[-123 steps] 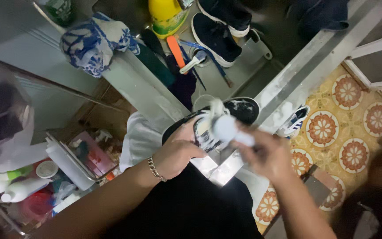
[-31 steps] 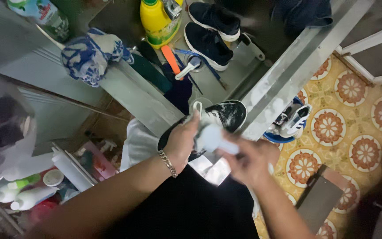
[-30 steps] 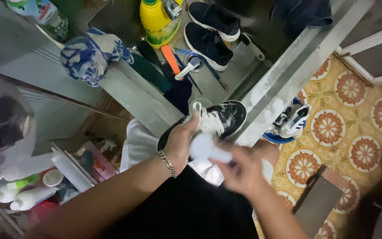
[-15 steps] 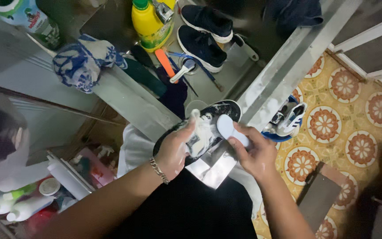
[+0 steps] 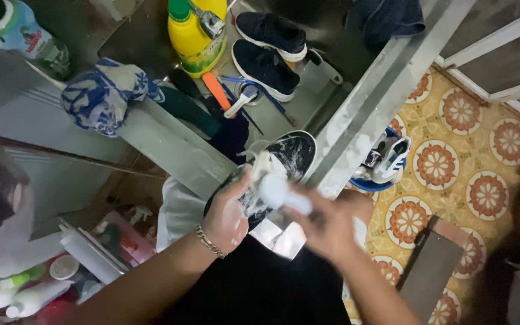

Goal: The person cleans several shoes in a sink, using a brush and white cleaning foam, and rinsing them with water from a faucet.

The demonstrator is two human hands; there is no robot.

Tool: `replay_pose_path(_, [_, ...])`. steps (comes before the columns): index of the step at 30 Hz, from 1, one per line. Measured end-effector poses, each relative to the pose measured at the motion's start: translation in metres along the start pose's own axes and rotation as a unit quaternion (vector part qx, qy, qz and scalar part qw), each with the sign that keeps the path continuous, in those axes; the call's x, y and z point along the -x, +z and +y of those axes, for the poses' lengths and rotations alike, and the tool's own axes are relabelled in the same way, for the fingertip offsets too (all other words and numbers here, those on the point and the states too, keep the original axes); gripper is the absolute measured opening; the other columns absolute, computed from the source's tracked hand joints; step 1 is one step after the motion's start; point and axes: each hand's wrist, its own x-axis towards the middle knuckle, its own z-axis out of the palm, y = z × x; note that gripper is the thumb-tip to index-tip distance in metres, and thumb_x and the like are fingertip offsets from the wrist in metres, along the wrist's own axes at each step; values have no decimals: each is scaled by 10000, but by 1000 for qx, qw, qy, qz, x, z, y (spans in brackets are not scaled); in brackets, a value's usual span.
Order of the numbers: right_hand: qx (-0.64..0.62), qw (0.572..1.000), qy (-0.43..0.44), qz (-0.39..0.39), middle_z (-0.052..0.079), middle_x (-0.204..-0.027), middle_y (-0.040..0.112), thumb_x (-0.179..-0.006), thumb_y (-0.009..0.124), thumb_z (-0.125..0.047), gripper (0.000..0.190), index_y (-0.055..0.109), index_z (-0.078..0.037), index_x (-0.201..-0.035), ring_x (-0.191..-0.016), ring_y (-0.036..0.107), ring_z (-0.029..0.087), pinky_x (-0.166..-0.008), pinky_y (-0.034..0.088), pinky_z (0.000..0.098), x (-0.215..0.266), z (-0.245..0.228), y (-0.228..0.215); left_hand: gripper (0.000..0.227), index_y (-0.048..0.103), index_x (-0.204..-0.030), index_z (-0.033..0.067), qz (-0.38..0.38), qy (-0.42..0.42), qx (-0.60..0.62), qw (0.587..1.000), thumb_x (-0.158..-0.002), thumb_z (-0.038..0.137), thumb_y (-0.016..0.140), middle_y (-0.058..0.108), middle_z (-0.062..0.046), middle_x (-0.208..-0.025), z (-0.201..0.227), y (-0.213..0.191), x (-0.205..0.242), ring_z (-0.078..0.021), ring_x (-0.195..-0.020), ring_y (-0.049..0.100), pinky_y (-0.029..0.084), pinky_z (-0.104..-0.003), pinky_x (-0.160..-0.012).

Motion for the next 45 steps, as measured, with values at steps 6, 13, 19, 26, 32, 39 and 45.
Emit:
replay_pose_path(6, [119, 993, -10, 6, 69, -866, 820, -839, 810, -353, 374, 764, -150, -1149, -535, 713, 141, -509, 541, 282, 5, -19, 1, 474, 589, -1351, 7, -24, 5, 44, 999, -1046, 365, 534, 674, -92, -1268, 13, 20, 11, -208, -1185, 632, 465, -386, -1055])
replay_pose_path(13, [242, 952, 187, -1, 77, -615, 755, -794, 815, -427, 470, 744, -233, -1216, -514, 715, 179, -509, 550, 338, -27, -25, -19, 502, 571, -1393, 41, 6, -8, 26, 1000, -1037, 388, 501, 665, -76, -1300, 12, 23, 4, -199, -1207, 624, 455, -374, -1070])
replay_pose_path(19, [166, 981, 98, -6, 41, -655, 757, -821, 798, -374, 422, 733, -196, -1198, -532, 745, 195, -503, 564, 325, -29, -20, -26, 530, 572, -1361, 38, -8, -34, 38, 999, -995, 411, 486, 696, -77, -1281, 16, 20, 10, -199, -1197, 656, 479, -366, -1057])
replay_pose_path(26, [107, 988, -114, 3, 65, -763, 766, -876, 812, -342, 392, 714, -186, -1222, -599, 738, 151, -544, 571, 299, -12, -18, -4, 533, 581, -1360, -30, -14, -13, 41, 999, -1096, 424, 490, 669, -117, -1254, 12, 5, 11, -222, -1161, 631, 460, -372, -998])
replay_pose_path(32, [199, 978, -35, -47, 73, -612, 741, -759, 837, -334, 544, 700, -208, -1270, -470, 702, 193, -471, 539, 341, -25, -8, -4, 521, 590, -1378, 41, 35, -13, 40, 999, -1048, 428, 480, 684, -78, -1269, 17, 11, 12, -182, -1142, 645, 455, -323, -883])
replay_pose_path(39, [386, 920, 55, 41, 147, -763, 752, -900, 717, -389, 410, 693, -220, -1272, -724, 736, 349, -663, 580, 460, -90, -17, -22, 574, 494, -1371, -69, 32, -35, 248, 968, -1091, 403, 326, 611, -197, -1285, 73, 29, 22, -271, -926, 695, 600, -331, -697])
replay_pose_path(45, [555, 774, 87, -291, 138, -1235, 727, -923, 638, -287, 347, 726, -114, -1210, -1125, 714, 304, -918, 575, 424, -148, 30, 57, 766, 538, -1351, -71, -164, 48, 280, 945, -1079, 602, 293, 685, -196, -1237, 61, -35, 9, -290, -1018, 701, 565, -348, -828])
